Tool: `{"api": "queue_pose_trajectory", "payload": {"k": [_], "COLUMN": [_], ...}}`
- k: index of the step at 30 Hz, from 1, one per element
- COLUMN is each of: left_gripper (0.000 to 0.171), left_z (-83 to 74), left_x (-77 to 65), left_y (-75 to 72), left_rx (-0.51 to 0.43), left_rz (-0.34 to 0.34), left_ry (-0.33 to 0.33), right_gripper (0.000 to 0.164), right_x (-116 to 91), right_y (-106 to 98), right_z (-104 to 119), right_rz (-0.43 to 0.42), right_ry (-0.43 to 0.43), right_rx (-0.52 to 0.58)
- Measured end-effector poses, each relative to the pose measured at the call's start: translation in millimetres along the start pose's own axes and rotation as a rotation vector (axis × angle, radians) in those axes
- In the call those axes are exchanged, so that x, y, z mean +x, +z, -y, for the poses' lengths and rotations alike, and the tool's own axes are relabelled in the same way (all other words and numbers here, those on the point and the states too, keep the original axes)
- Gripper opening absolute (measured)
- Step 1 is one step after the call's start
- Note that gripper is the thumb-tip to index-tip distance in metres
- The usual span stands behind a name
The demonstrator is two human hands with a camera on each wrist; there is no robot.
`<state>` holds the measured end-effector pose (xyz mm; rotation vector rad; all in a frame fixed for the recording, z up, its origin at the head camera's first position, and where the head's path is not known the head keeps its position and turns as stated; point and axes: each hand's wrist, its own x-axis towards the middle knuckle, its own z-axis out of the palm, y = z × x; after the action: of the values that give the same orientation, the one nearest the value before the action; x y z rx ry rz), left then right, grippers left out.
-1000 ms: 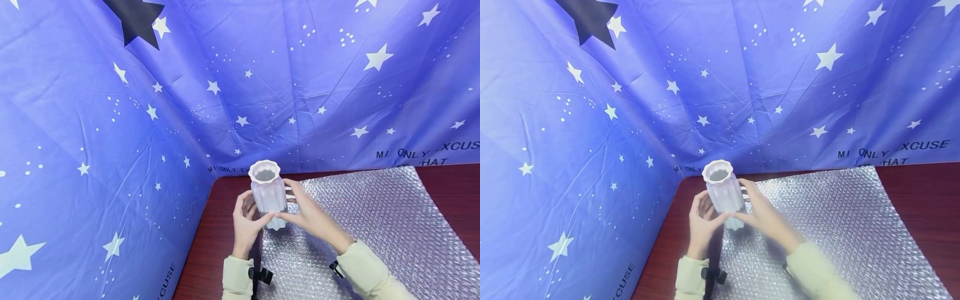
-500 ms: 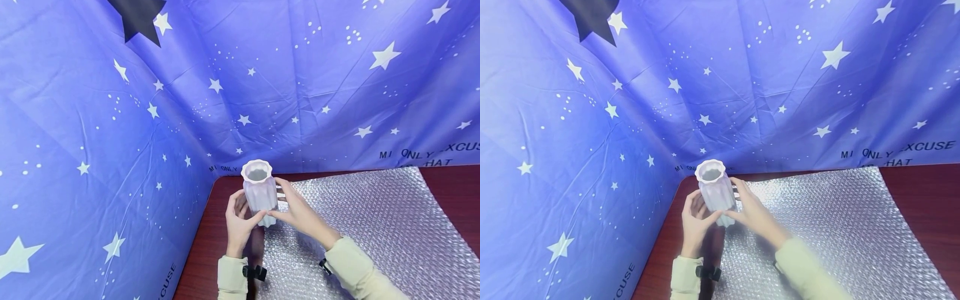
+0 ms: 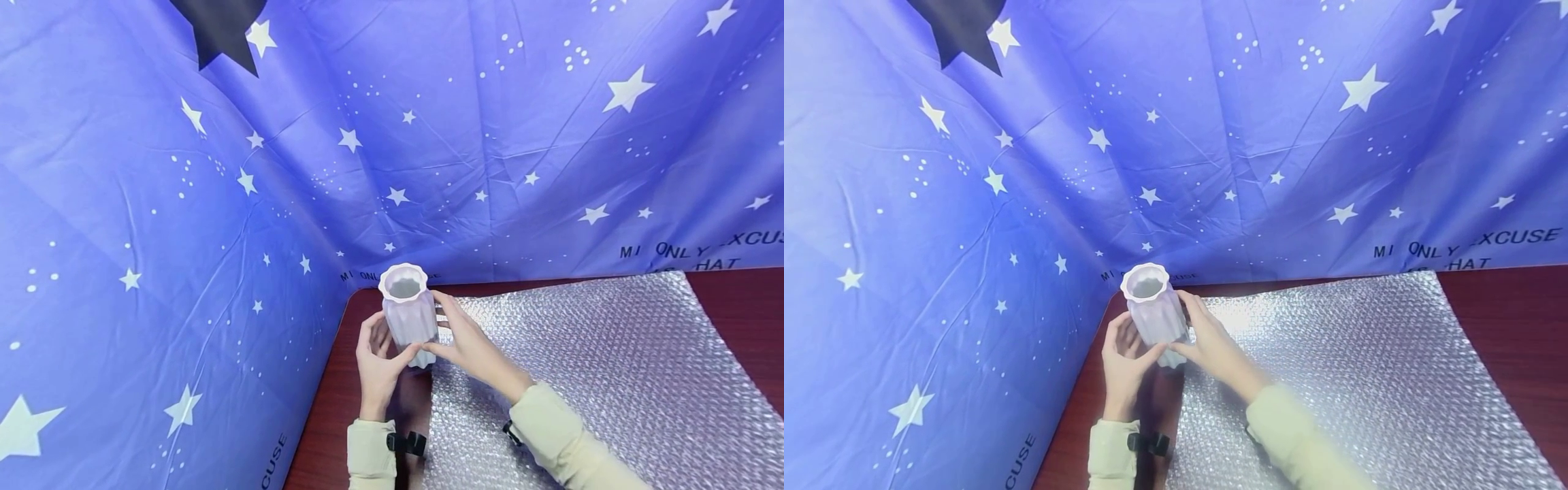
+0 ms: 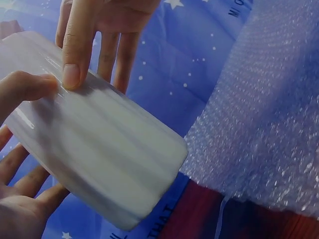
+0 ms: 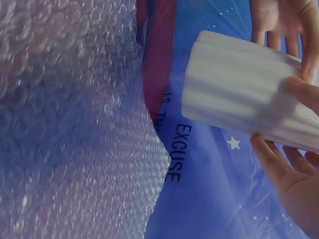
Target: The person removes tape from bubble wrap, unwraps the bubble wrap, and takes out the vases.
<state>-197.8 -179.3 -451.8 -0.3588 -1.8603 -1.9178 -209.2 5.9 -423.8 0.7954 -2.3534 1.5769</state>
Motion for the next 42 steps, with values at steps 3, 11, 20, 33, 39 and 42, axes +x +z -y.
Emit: {"api": "queue_pose_trajectory", "payload": {"k": [3,11,20,33,39,42], "left_gripper": [0.071,0.072,0.074,0.073,0.073,0.073], "left_z": [2.8,8.1,16.6,29.3,35.7,37.8], "left_x": [1.3,4.4,4.2,4.7,3.0,1.1], "left_y": [-1.9,-3.3,-4.9,-7.0,-12.7,-15.5], "left_rx": [-0.001,0.007,0.000,-0.030,-0.060,-0.060], "left_rz": [-0.009,-0.024,-0.060,-0.084,-0.095,-0.106], "left_ry": [0.000,-0.007,-0.028,-0.051,-0.074,-0.095], "right_gripper": [0.089,0.087,0.087,0.087,0.087,0.086], "right_x": [2.2,6.8,12.3,16.4,18.5,19.7], "right_y": [3.2,9.7,19.5,30.4,38.5,44.0], "right_z": [-0.7,-6.5,-12.3,-23.5,-27.2,-30.1], "right_rz": [0.001,0.001,0.002,0.017,0.037,0.044], "right_ry": [-0.005,-0.008,-0.020,0.036,0.052,0.043], "right_rx": [0.001,0.055,0.054,0.039,0.010,-0.022]}}
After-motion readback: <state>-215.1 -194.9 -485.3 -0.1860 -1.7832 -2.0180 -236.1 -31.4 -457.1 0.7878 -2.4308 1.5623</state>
